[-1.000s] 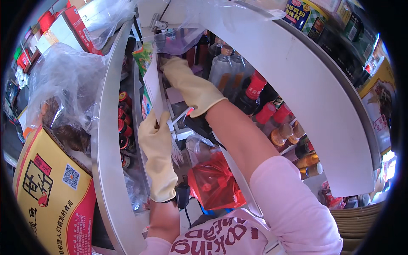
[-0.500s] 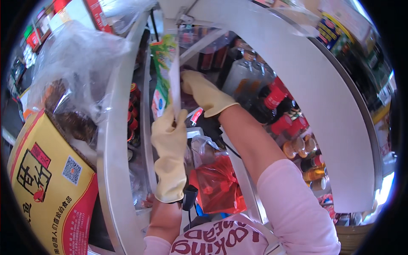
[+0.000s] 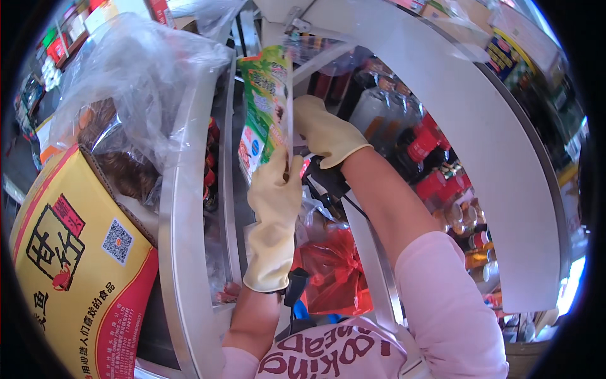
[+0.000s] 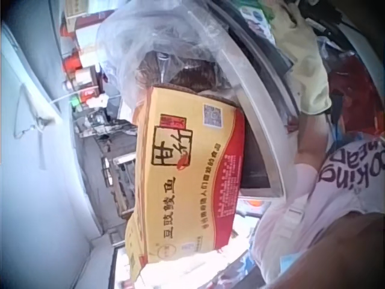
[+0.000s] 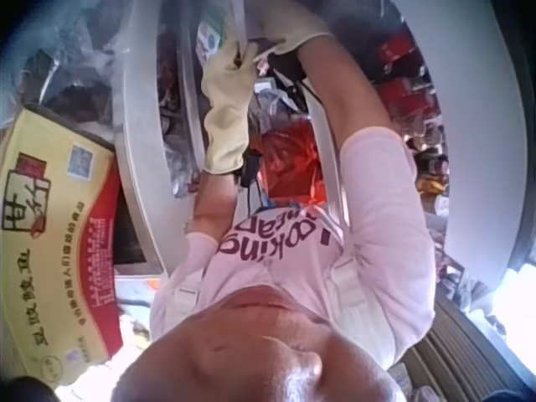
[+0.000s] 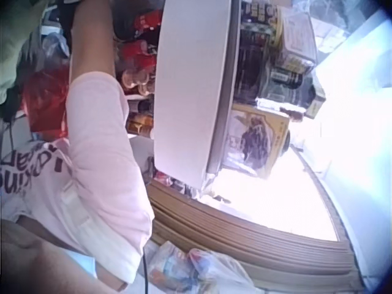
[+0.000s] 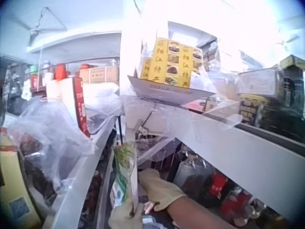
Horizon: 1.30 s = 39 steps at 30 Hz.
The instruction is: The person is cleaning dust and grime from shelves and products in a shop using a wet cloth.
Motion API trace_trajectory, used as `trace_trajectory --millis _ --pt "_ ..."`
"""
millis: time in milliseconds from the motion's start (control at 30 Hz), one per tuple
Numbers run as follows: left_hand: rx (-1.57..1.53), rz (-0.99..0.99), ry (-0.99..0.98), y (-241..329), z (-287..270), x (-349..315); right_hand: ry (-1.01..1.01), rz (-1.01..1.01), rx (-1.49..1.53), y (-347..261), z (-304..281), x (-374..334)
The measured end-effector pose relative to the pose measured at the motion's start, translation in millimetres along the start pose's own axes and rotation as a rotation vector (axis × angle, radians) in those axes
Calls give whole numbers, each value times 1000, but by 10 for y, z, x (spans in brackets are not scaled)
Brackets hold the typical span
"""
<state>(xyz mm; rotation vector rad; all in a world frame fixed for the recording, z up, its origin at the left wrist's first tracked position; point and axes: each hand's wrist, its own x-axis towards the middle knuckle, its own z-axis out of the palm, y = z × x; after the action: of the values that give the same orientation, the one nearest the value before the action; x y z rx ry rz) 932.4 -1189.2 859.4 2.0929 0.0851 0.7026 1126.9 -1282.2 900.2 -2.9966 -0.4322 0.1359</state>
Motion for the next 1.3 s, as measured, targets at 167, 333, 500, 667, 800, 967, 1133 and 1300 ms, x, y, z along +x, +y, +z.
trace_trajectory --millis 167,333,500,667,800,967,1133,1300 --pt "54 63 14 -45 50 30 32 110 -250 183 70 -262" --pt "34 111 -43 182 192 -38 -288 292 -185 449 41 -313" --pt "137 55 -174 70 156 -140 126 -196 -139 139 -246 -1710" --pt "176 125 -160 104 118 -368 440 -430 -10 414 -67 -2046" --pt "210 106 -184 131 -107 -650 508 -426 30 246 -169 -2506" --pt "228 265 -122 242 -571 -1107 717 -495 65 53 -196 -2937" --pt "211 466 8 983 -1249 -1469 346 -102 132 -102 -474 -3688" --pt "411 706 305 1345 -2093 -1569 140 -200 580 281 -539 -4839"
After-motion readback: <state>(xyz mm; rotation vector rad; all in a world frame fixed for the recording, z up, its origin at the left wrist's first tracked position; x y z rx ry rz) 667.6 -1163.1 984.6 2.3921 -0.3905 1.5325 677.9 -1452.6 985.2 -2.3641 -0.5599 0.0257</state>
